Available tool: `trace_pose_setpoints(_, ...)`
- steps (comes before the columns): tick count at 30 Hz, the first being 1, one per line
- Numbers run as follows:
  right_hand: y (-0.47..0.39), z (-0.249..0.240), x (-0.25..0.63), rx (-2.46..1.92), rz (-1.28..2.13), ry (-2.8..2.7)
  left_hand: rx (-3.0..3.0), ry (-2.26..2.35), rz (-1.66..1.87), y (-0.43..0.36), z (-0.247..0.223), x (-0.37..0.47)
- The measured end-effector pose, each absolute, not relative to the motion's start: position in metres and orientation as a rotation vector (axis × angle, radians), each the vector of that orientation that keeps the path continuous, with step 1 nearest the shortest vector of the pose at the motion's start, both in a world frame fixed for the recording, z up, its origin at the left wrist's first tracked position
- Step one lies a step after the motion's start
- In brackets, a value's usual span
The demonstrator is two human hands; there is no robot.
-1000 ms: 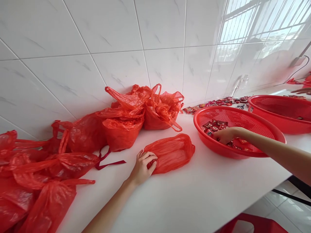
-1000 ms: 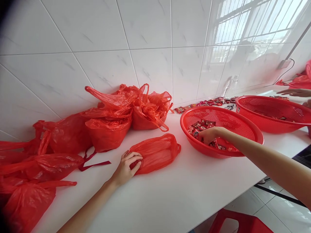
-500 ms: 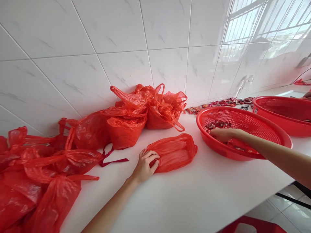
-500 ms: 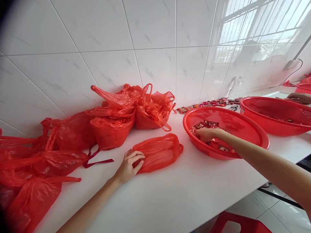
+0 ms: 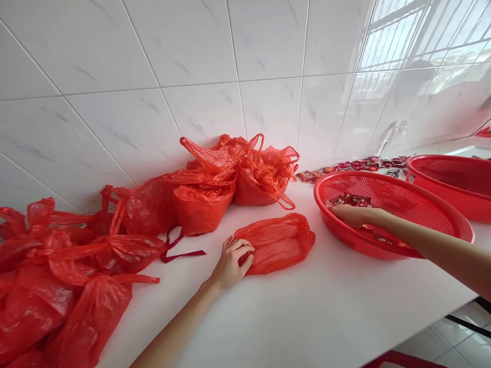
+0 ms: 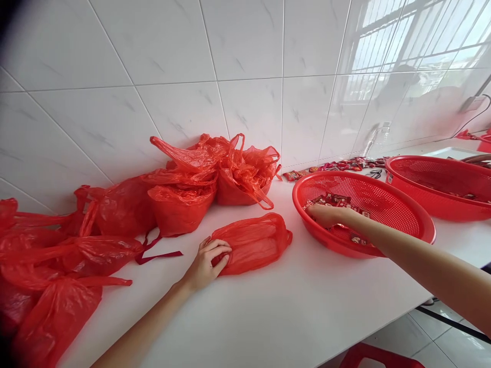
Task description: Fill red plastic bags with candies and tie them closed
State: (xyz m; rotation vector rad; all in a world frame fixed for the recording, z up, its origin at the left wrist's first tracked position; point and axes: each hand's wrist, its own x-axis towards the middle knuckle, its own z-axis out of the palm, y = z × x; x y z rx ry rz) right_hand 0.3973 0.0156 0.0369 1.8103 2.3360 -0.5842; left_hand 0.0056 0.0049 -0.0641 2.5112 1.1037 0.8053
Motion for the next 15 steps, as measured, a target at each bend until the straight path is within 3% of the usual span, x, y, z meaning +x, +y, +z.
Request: trace_pose_setpoints(15, 0.011, 0.078, 0.447, 2.229, -1.461, 2.333, 2.550, 1.094, 0.834, 0.007, -0.066, 0.005)
